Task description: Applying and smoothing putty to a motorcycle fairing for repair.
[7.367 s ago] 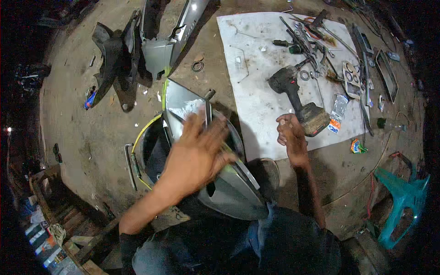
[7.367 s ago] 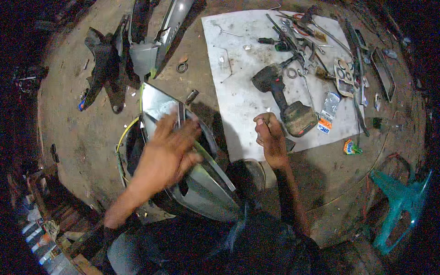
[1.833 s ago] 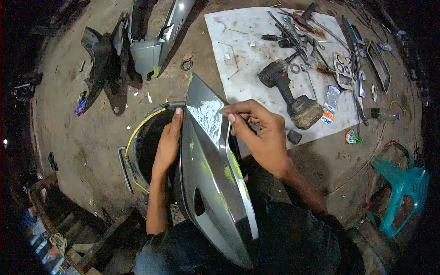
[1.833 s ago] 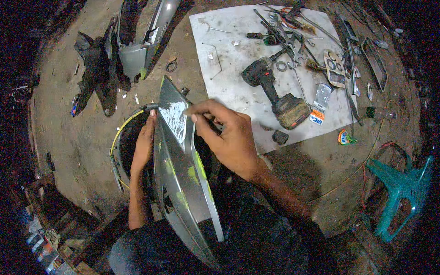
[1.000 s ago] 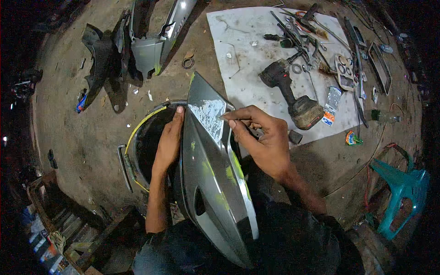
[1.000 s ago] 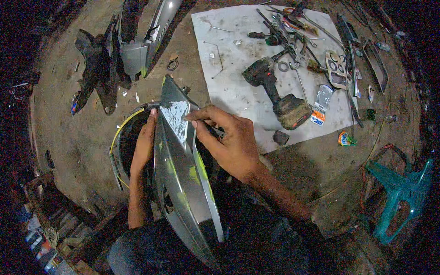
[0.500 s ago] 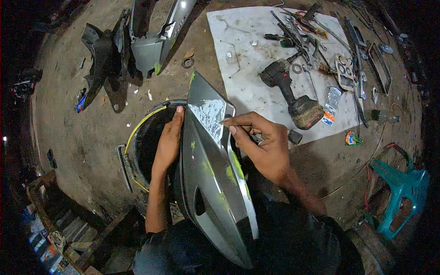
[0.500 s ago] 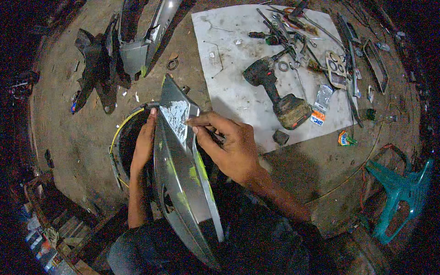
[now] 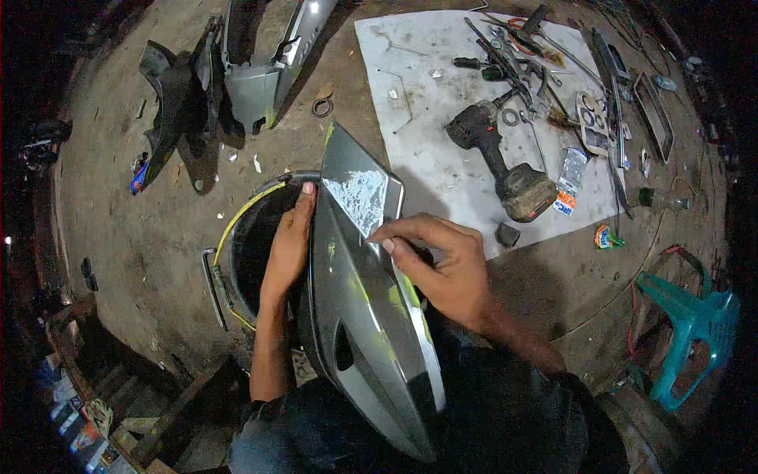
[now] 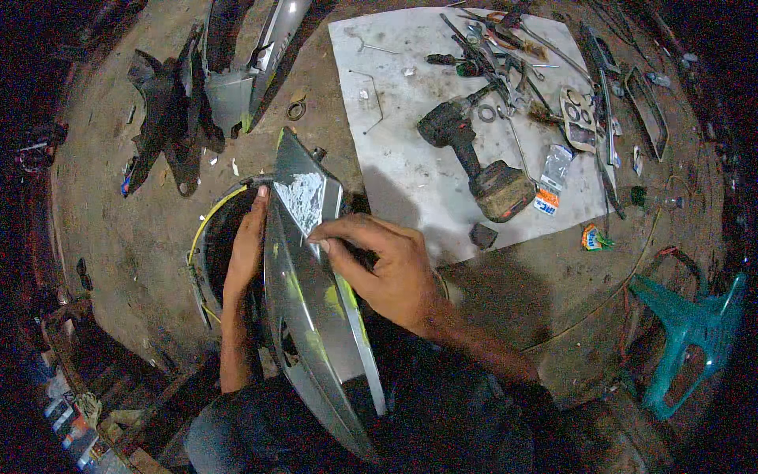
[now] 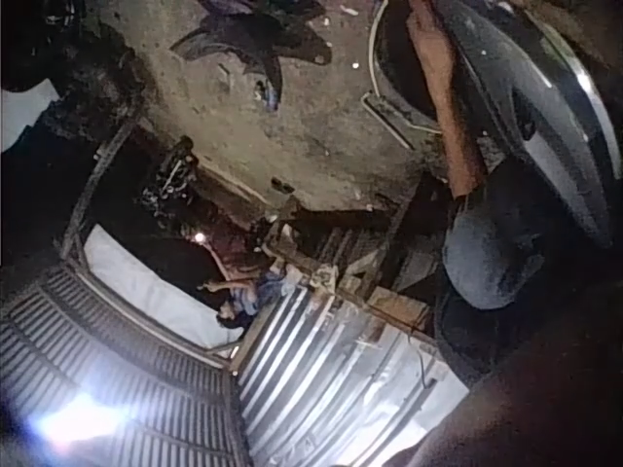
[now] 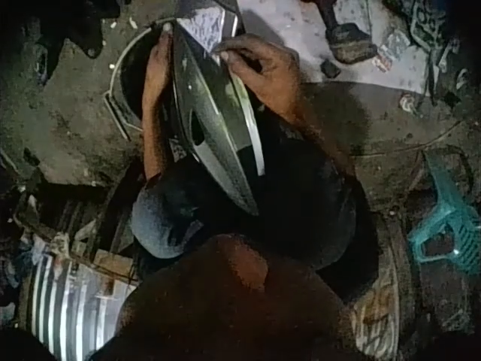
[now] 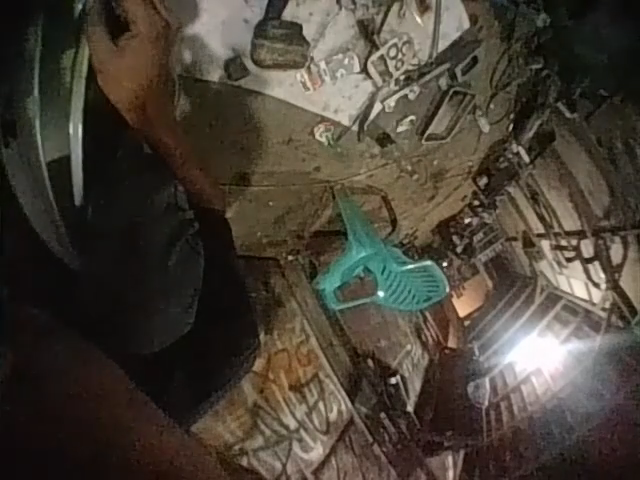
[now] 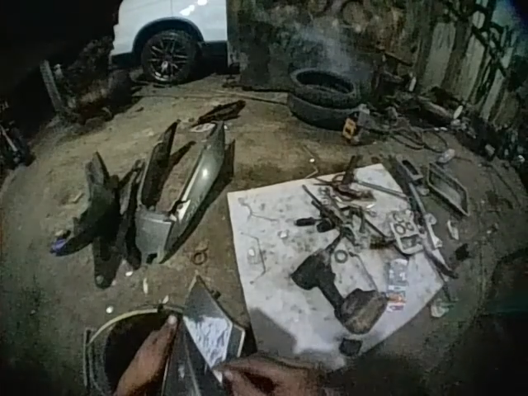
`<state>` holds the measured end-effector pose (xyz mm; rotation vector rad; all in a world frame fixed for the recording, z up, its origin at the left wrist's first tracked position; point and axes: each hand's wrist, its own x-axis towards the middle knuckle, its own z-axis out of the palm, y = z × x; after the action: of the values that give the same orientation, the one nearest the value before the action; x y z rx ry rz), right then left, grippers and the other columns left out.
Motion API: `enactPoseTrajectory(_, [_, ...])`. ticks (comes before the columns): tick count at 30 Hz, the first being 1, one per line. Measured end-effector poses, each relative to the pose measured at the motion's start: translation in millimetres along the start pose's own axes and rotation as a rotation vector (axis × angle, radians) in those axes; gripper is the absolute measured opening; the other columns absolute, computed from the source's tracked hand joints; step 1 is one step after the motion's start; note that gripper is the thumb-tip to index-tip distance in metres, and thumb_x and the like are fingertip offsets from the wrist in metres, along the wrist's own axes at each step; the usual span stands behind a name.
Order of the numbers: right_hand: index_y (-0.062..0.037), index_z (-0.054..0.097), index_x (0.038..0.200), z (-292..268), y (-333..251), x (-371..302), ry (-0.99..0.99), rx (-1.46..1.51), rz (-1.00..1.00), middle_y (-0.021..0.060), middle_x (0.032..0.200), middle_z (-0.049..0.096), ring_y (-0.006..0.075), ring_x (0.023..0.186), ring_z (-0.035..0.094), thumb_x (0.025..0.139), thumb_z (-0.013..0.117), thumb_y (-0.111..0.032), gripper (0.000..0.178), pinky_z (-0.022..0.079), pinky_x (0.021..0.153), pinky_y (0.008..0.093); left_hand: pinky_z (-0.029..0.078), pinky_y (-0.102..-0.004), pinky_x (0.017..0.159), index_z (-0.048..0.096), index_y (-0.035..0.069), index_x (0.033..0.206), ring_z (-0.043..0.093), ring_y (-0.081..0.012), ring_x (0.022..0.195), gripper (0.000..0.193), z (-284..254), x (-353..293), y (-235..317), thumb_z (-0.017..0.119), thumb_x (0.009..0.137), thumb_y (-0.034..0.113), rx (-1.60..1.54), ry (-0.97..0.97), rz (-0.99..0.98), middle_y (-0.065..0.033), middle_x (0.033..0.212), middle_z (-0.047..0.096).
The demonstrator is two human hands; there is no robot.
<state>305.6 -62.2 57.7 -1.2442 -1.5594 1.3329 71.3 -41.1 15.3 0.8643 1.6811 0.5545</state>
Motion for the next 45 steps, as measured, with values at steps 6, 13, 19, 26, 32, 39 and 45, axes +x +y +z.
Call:
enactPoseTrajectory(6, [-0.0081,0.077,0.115,2.5,5.6,8.3,0.14,0.013,0.137,0.0087,0.101,0.079,0.0159,0.088,0.075,0.098,0.072,-0.012,0.018,0.059,0.082,0.03,0.046,-0.029,0.084,0.071,-0.002,0.102,0.054,-0.0145,0.081,0.071,-4.1,5.4,-12.6,0.041,0.11,0.062,-0.043,-0.022,0.014,-0.0047,0.087,0.064])
enactPoseTrajectory(13, [-0.012,0.078,0.115,-0.3,0.4,19.3,0.157,-0.063,0.132,0.0046,0.087,0.075,0.0084,0.066,0.057,0.099,0.073,-0.016,0.017,0.049,0.064,0.0272,0.046,-0.0304,0.093,0.069,-0.008,0.115,0.055,-0.0204,0.09,0.075,-7.8,17.9,-38.7,0.044,0.109,0.063,-0.028,0.095,-0.001,-0.0139,0.096,0.066])
enactPoseTrajectory(19, [-0.0119,0.078,0.116,-4.0,2.3,17.2,0.131,-0.094,0.047,0.0071,0.1,0.08,0.0103,0.082,0.073,0.099,0.072,-0.015,0.018,0.056,0.074,0.0284,0.047,-0.0311,0.087,0.071,-0.005,0.106,0.055,-0.0171,0.085,0.074,-3.1,2.8,-5.3,0.043,0.11,0.063,-0.044,-0.023,-0.029,-0.0084,0.091,0.067])
enactPoseTrajectory(26, [-0.0077,0.08,0.114,-0.2,-4.4,15.5,0.11,-0.081,0.057,0.0002,0.081,0.074,0.0011,0.066,0.052,0.098,0.073,-0.01,0.018,0.043,0.059,0.0223,0.046,-0.03,0.079,0.07,-0.003,0.098,0.051,-0.0138,0.079,0.073,-3.0,1.9,-8.9,0.042,0.109,0.064,-0.059,-0.008,0.058,-0.0029,0.084,0.063])
enactPoseTrajectory(32, [-0.0142,0.08,0.116,-4.1,-5.1,10.2,0.073,-0.101,0.128,0.0067,0.1,0.08,0.01,0.075,0.072,0.098,0.073,-0.015,0.02,0.057,0.071,0.029,0.045,-0.0303,0.078,0.07,-0.003,0.096,0.05,-0.0137,0.078,0.074,-4.7,4.2,-12.6,0.043,0.109,0.065,-0.028,-0.006,0.06,-0.0015,0.082,0.06])
enactPoseTrajectory(39, [-0.0129,0.08,0.116,-0.5,0.5,6.7,0.099,-0.048,0.134,0.0044,0.075,0.069,0.0044,0.062,0.052,0.097,0.074,-0.014,0.02,0.045,0.059,0.0264,0.044,-0.0301,0.073,0.07,-0.001,0.092,0.049,-0.0126,0.074,0.074,1.4,-1.1,-0.5,0.043,0.108,0.066,-0.039,0.05,0.047,-0.0015,0.079,0.061])
enactPoseTrajectory(45, [-0.0148,0.08,0.116,-2.6,-2.2,5.2,0.086,-0.074,0.152,0.0044,0.071,0.064,0.0059,0.061,0.051,0.095,0.075,-0.014,0.021,0.045,0.058,0.0279,0.044,-0.0295,0.072,0.071,0.0,0.093,0.05,-0.0123,0.073,0.074,0.7,-5.2,4.6,0.043,0.108,0.066,-0.025,0.023,0.057,-0.0013,0.079,0.061])
